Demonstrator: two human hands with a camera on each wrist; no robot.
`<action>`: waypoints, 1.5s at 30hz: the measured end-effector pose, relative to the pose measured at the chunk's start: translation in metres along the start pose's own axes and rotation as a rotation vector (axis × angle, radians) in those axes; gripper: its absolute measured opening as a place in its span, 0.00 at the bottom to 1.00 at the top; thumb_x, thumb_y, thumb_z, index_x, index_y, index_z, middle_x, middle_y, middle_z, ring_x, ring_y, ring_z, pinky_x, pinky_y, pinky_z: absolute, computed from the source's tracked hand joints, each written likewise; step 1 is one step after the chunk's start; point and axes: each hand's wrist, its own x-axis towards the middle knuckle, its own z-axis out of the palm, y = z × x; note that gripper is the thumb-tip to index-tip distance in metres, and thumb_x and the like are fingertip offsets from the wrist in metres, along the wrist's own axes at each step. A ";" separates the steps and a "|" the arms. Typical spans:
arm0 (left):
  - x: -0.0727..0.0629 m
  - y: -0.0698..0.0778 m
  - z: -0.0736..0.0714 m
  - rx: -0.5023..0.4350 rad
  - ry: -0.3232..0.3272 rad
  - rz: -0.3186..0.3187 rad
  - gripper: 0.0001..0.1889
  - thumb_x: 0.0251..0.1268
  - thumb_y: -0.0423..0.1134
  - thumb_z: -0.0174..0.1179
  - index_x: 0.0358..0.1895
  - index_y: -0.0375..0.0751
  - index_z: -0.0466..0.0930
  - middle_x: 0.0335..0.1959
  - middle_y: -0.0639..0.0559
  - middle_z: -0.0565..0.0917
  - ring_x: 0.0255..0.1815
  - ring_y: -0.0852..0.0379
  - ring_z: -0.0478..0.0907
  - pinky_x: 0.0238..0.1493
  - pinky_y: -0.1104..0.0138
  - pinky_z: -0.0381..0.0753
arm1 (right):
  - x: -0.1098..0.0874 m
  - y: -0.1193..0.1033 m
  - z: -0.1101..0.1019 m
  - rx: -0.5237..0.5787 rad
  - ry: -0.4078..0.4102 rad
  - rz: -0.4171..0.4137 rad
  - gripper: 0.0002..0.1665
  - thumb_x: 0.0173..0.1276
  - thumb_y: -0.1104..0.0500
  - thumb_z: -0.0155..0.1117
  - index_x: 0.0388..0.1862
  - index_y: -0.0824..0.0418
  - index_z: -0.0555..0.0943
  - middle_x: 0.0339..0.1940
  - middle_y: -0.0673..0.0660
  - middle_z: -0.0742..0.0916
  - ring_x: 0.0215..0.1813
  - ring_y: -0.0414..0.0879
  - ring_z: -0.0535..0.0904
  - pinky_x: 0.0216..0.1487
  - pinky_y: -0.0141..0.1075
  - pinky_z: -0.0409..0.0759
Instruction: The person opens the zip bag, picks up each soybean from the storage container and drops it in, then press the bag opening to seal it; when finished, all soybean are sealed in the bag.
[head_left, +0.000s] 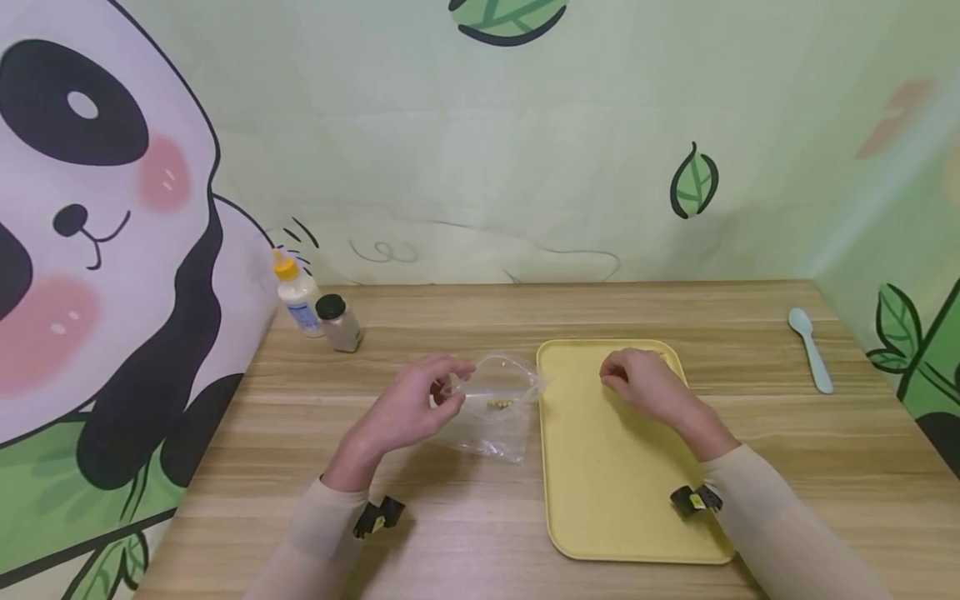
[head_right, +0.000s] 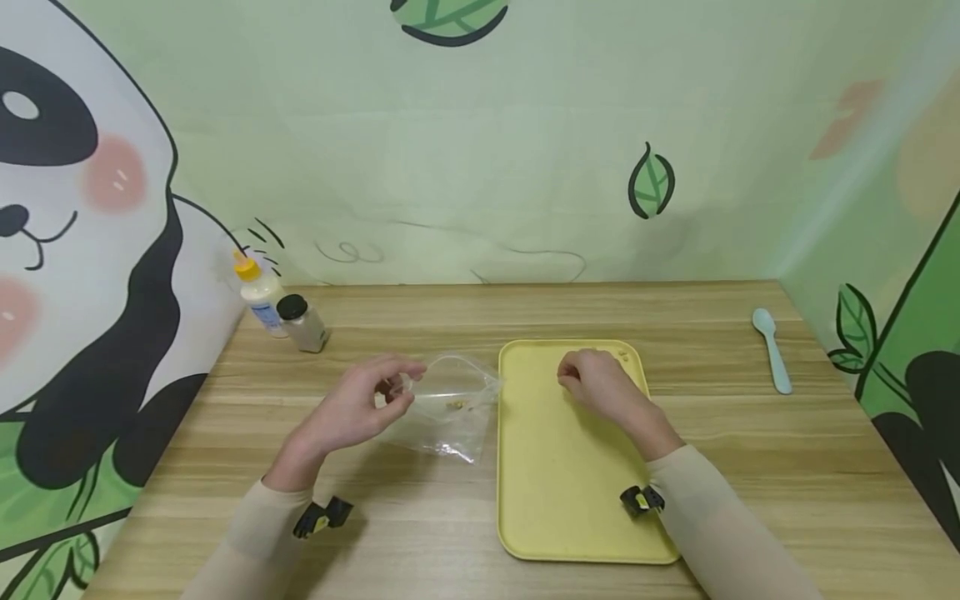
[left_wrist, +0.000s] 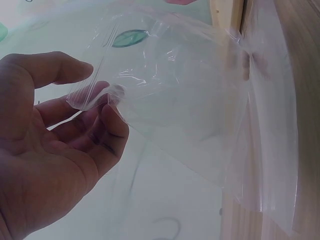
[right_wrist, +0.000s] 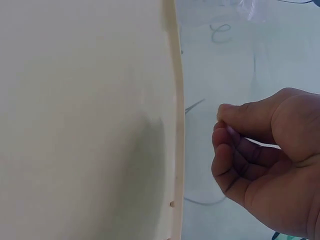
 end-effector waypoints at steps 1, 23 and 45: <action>0.000 0.000 0.000 -0.001 -0.001 0.001 0.18 0.61 0.31 0.62 0.55 0.37 0.80 0.39 0.49 0.81 0.32 0.61 0.73 0.35 0.65 0.82 | 0.000 -0.001 0.000 0.005 0.012 -0.003 0.04 0.66 0.64 0.64 0.34 0.63 0.84 0.30 0.54 0.87 0.32 0.43 0.80 0.36 0.39 0.81; 0.001 -0.001 0.001 0.000 0.001 0.000 0.18 0.61 0.31 0.62 0.55 0.37 0.80 0.39 0.47 0.81 0.31 0.60 0.72 0.35 0.66 0.81 | 0.019 -0.052 -0.014 0.081 0.067 -0.112 0.05 0.67 0.62 0.63 0.37 0.62 0.85 0.31 0.53 0.87 0.33 0.43 0.80 0.37 0.38 0.81; 0.001 -0.003 0.001 0.001 0.012 0.023 0.17 0.60 0.31 0.62 0.54 0.38 0.80 0.40 0.51 0.81 0.31 0.60 0.72 0.34 0.67 0.80 | 0.040 -0.104 -0.008 0.095 0.142 -0.285 0.04 0.65 0.62 0.66 0.36 0.61 0.86 0.30 0.52 0.85 0.32 0.41 0.78 0.34 0.34 0.79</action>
